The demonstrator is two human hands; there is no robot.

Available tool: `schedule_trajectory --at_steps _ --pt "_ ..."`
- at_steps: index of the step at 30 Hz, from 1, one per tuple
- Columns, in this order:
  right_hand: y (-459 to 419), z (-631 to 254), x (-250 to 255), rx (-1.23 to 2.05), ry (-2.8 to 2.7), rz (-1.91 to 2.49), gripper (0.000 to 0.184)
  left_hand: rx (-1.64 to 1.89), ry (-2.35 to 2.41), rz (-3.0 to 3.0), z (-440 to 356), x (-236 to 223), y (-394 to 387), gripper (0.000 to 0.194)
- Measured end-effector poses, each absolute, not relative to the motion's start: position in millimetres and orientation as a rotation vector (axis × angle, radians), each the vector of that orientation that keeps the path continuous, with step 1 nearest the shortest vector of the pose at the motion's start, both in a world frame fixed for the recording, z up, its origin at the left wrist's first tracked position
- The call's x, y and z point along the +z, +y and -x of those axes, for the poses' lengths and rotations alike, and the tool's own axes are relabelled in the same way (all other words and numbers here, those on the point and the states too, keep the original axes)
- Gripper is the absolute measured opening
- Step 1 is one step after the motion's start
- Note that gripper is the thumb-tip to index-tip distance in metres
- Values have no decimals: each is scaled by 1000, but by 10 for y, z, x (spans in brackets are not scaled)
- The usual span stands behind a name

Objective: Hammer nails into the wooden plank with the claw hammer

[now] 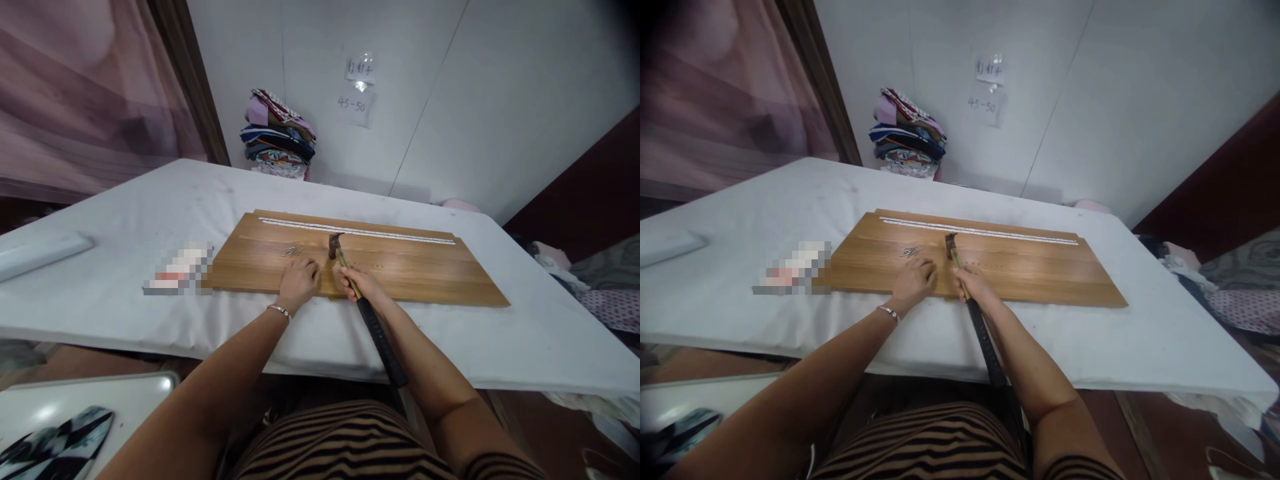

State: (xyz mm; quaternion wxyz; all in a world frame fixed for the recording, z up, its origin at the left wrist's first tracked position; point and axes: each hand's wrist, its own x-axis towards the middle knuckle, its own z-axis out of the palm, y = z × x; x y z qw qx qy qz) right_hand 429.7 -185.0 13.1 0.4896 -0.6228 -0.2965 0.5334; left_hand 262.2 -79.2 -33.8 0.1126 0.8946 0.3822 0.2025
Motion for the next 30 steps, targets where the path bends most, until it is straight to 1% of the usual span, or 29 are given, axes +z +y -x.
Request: schedule_trajectory --at_steps 6,13,30 --pt "-1869 -4297 189 1291 -690 1504 27 612 1114 -2627 -2616 -375 -774 28" --pt "-1852 -4303 132 1310 -731 1497 33 621 1114 -2637 -2620 -392 -760 28" --pt "-1846 -4330 72 1327 -765 1459 34 616 1106 -2671 -2613 -390 -757 27"
